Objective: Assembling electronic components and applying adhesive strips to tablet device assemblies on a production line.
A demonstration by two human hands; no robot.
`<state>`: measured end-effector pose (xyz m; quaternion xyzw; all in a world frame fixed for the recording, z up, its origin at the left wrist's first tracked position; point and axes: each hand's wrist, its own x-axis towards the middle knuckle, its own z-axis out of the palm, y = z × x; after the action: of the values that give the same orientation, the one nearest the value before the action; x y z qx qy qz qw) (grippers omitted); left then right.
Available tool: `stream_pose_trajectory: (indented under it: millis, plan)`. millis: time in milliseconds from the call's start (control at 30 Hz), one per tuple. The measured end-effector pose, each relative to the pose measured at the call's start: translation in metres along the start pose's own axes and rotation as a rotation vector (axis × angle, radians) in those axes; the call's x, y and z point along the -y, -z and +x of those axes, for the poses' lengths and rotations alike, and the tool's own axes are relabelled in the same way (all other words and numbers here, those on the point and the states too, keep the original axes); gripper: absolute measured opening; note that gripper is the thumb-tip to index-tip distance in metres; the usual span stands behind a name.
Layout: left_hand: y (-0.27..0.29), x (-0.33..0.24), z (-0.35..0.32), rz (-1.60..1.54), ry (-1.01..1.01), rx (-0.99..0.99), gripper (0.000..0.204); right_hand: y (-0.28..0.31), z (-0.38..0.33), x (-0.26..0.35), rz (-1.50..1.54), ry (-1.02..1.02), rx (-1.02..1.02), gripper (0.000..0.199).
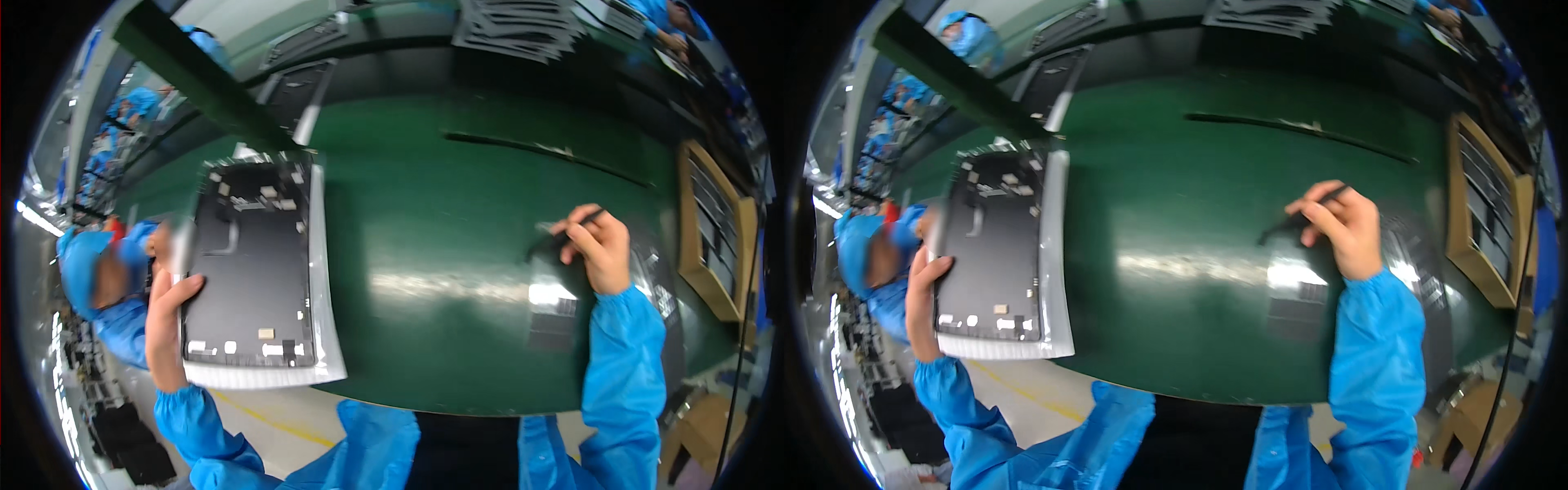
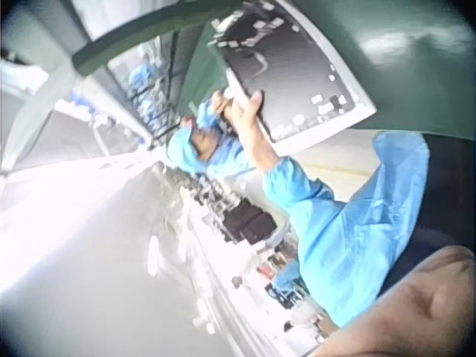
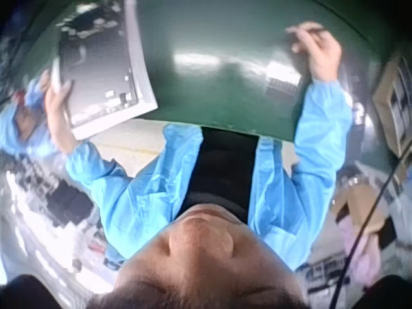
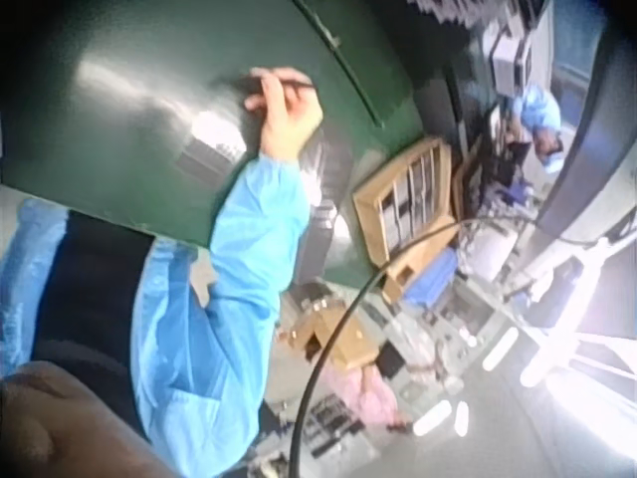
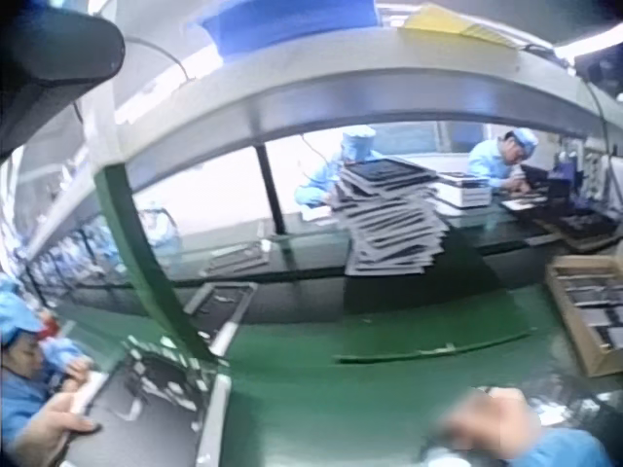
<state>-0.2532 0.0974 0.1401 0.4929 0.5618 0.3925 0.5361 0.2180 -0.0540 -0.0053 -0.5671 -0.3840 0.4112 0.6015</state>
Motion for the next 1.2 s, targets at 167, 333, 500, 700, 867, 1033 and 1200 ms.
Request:
stream_pose_trajectory:
  millis: [167,333,500,700,867,1033,1200]
  plan:
    - [-0.067,0.065,-0.037,-0.033,0.010,0.238,0.044,0.005,0.004,0.001,0.210,0.145,-0.070,0.013]
    - [-0.156,0.114,-0.039,-0.003,-0.087,0.633,0.051,0.008,-0.015,0.017,0.130,0.257,-0.147,0.013]
    - [-0.124,0.098,-0.033,0.511,-0.044,0.616,0.020,-0.044,-0.054,0.030,-0.065,0.160,-0.002,0.017]
    - [-0.116,0.111,-0.005,0.601,-1.230,0.653,0.016,-0.124,-0.042,0.028,-0.111,-0.088,0.218,0.014]
    - [-0.117,0.132,0.009,0.555,-1.169,0.851,0.022,-0.139,-0.033,0.012,-0.065,-0.063,0.183,0.023]
    - [-0.113,0.129,0.006,0.618,-1.154,0.841,0.022,-0.142,-0.039,0.010,-0.085,-0.103,0.171,0.026]
    - [-0.112,0.131,0.005,0.622,-1.124,0.844,0.023,-0.144,-0.041,0.009,-0.092,-0.132,0.151,0.026]
